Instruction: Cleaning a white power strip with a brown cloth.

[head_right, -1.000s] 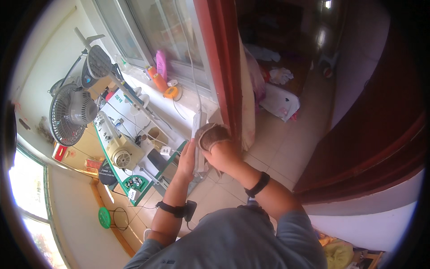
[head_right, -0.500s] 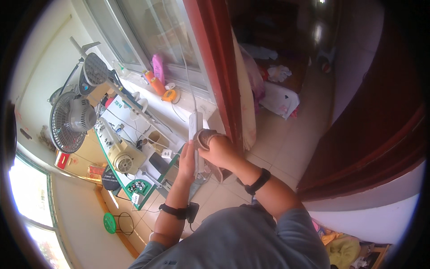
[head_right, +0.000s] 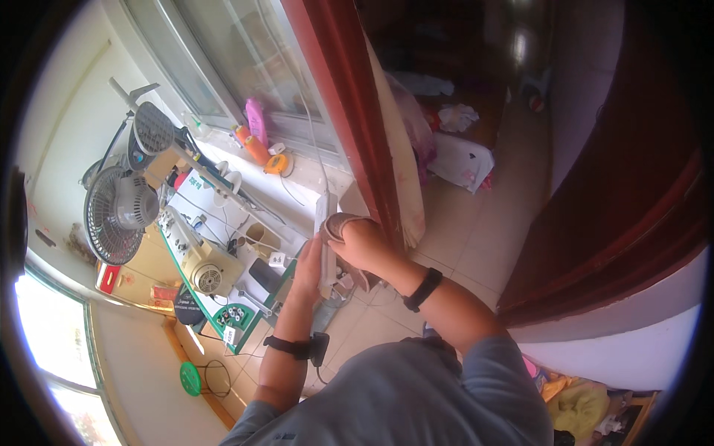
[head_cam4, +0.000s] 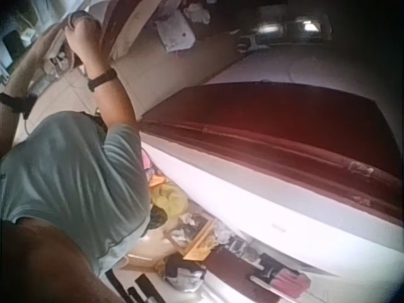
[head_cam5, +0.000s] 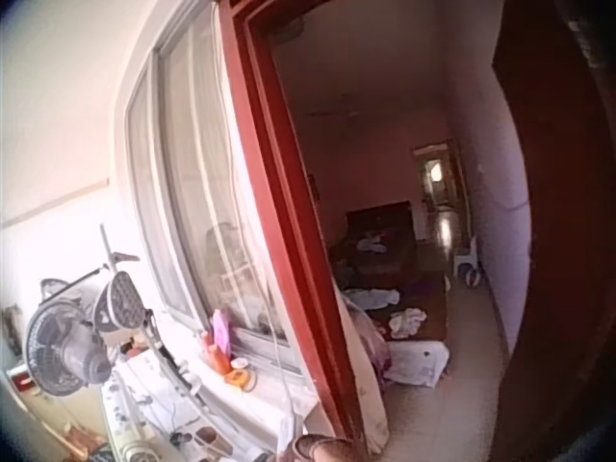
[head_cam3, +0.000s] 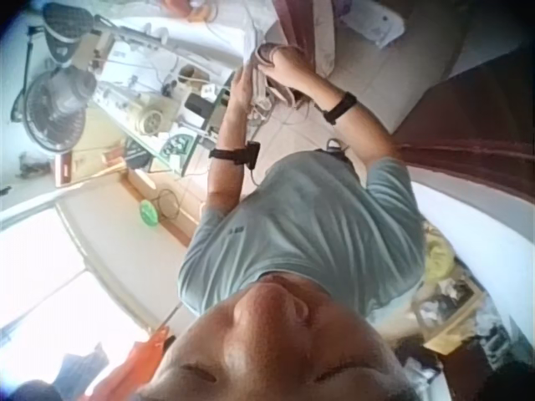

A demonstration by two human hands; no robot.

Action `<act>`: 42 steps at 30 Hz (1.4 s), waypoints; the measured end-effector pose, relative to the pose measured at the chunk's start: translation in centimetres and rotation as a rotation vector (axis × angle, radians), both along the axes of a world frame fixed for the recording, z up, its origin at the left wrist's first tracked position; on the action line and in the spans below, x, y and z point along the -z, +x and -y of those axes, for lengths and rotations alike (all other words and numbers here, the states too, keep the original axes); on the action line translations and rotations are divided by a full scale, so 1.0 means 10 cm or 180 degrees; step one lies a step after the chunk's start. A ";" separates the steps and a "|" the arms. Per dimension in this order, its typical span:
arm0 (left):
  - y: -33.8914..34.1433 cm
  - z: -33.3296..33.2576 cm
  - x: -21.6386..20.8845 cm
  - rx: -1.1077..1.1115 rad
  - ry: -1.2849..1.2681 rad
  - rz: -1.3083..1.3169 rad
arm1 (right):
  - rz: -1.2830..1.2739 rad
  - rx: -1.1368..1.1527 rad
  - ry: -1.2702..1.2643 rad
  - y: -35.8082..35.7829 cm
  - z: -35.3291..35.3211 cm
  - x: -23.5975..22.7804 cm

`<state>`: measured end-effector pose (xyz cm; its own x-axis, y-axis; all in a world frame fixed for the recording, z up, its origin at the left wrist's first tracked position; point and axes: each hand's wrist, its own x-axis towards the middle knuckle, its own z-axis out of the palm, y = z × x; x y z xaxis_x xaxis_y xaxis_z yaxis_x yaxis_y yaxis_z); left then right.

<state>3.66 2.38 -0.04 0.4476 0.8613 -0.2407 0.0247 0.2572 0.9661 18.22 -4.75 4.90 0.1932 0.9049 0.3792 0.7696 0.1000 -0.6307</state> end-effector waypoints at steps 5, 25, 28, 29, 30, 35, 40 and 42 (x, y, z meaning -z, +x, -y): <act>-0.02 0.03 -0.05 0.0145 -0.0001 -0.0062 | -0.0003 0.0474 -0.0542 0.08 -0.16 -0.04; -0.08 -0.03 0.17 0.0130 -0.0203 0.0183 | 0.0274 -0.0015 -0.0120 -0.15 0.10 -0.02; -0.06 0.07 -0.02 0.0191 -0.0280 0.0000 | 0.0274 0.0324 -0.0528 -0.04 -0.02 -0.09; -0.05 0.10 -0.06 0.0244 -0.0289 -0.0036 | 0.0262 0.0346 -0.0528 -0.02 -0.01 -0.07; -0.05 0.08 -0.04 0.0262 -0.0210 -0.0055 | 0.0260 0.0322 -0.0187 -0.03 -0.01 -0.05; -0.11 -0.05 0.19 0.0160 -0.0207 0.0232 | 0.0156 -0.0021 -0.0068 -0.22 0.16 0.07; -0.09 0.09 0.00 0.0190 -0.0193 0.0044 | 0.0108 0.0394 -0.0431 -0.05 -0.02 -0.10; -0.08 0.09 0.02 0.0142 -0.0094 0.0000 | 0.0142 0.0296 -0.0257 -0.06 0.02 -0.09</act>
